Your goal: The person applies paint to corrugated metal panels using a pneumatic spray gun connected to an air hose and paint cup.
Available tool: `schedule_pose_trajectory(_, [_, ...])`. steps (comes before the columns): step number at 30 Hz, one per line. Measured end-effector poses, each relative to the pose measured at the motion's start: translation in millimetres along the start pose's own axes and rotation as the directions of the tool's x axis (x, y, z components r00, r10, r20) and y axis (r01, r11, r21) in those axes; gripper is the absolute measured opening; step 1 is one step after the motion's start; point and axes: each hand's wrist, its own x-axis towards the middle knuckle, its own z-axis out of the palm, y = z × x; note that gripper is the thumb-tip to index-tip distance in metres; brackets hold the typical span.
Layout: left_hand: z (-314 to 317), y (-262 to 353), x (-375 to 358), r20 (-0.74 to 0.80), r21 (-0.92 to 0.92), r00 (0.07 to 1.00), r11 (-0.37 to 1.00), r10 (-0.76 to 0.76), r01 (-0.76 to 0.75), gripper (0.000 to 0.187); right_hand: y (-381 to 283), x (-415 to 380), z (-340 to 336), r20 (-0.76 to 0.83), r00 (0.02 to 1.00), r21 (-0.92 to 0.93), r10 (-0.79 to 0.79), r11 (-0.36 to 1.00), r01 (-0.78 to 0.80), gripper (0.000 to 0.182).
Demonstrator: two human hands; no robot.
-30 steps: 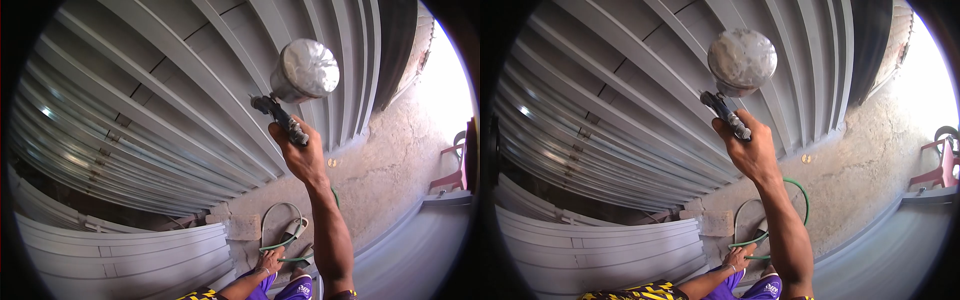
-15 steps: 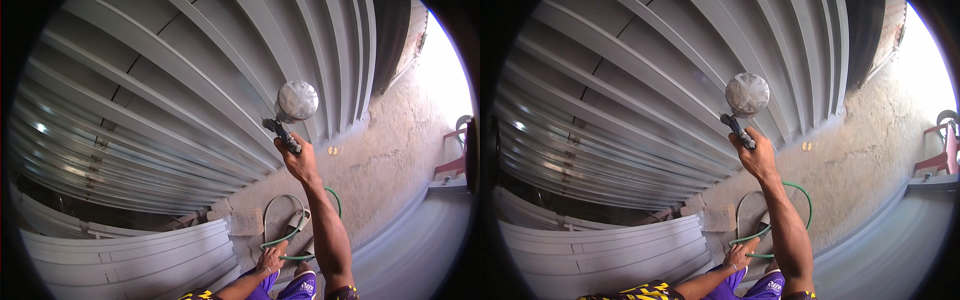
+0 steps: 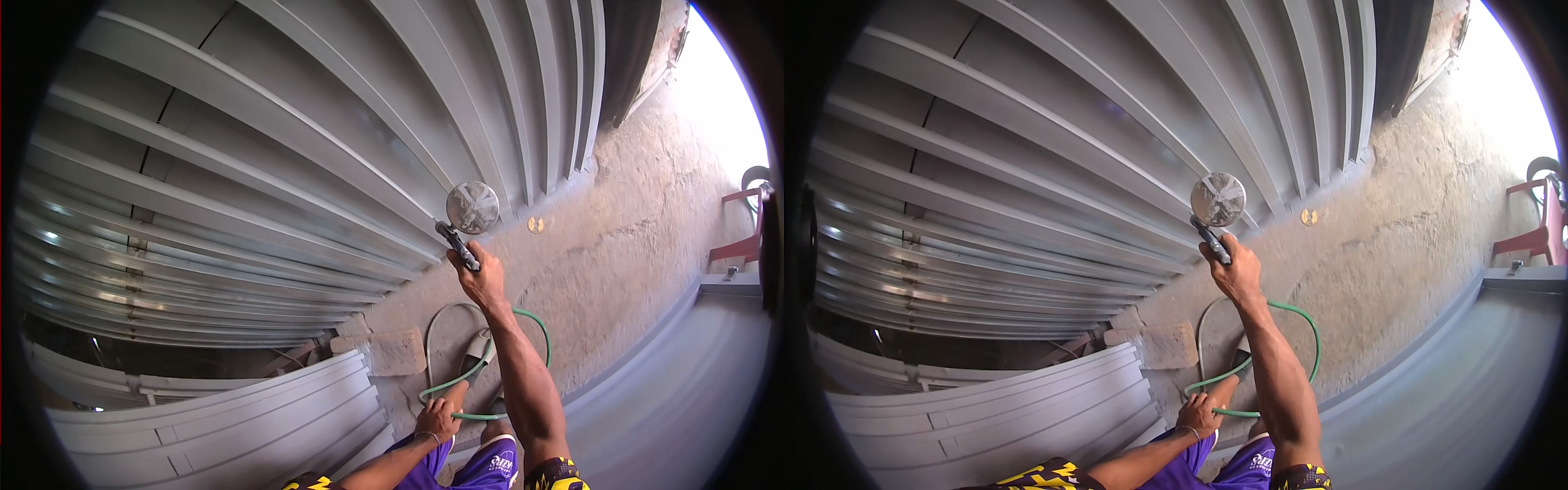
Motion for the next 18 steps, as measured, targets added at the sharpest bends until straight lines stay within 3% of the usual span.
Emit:
schedule_pose_trajectory(10, [1.5,-1.4,1.0,0.057,0.035,0.998,0.999,0.0,-0.002,0.033,80.9,-14.6,22.6,0.013,0.99,-0.19,0.138,0.973,-0.133,0.036])
schedule_pose_trajectory(13, [-2.7,0.0,4.4,0.085,0.035,0.996,0.999,-0.012,0.009,0.035,99.9,-23.8,25.1,-0.009,0.985,-0.17,0.171,0.971,-0.17,0.036])
schedule_pose_trajectory(18, [-1.7,0.7,5.3,0.068,0.001,0.998,1.0,-0.005,0.005,0.035,89.2,-37.6,29.0,-0.094,0.992,-0.138,0.08,0.986,-0.093,0.034])
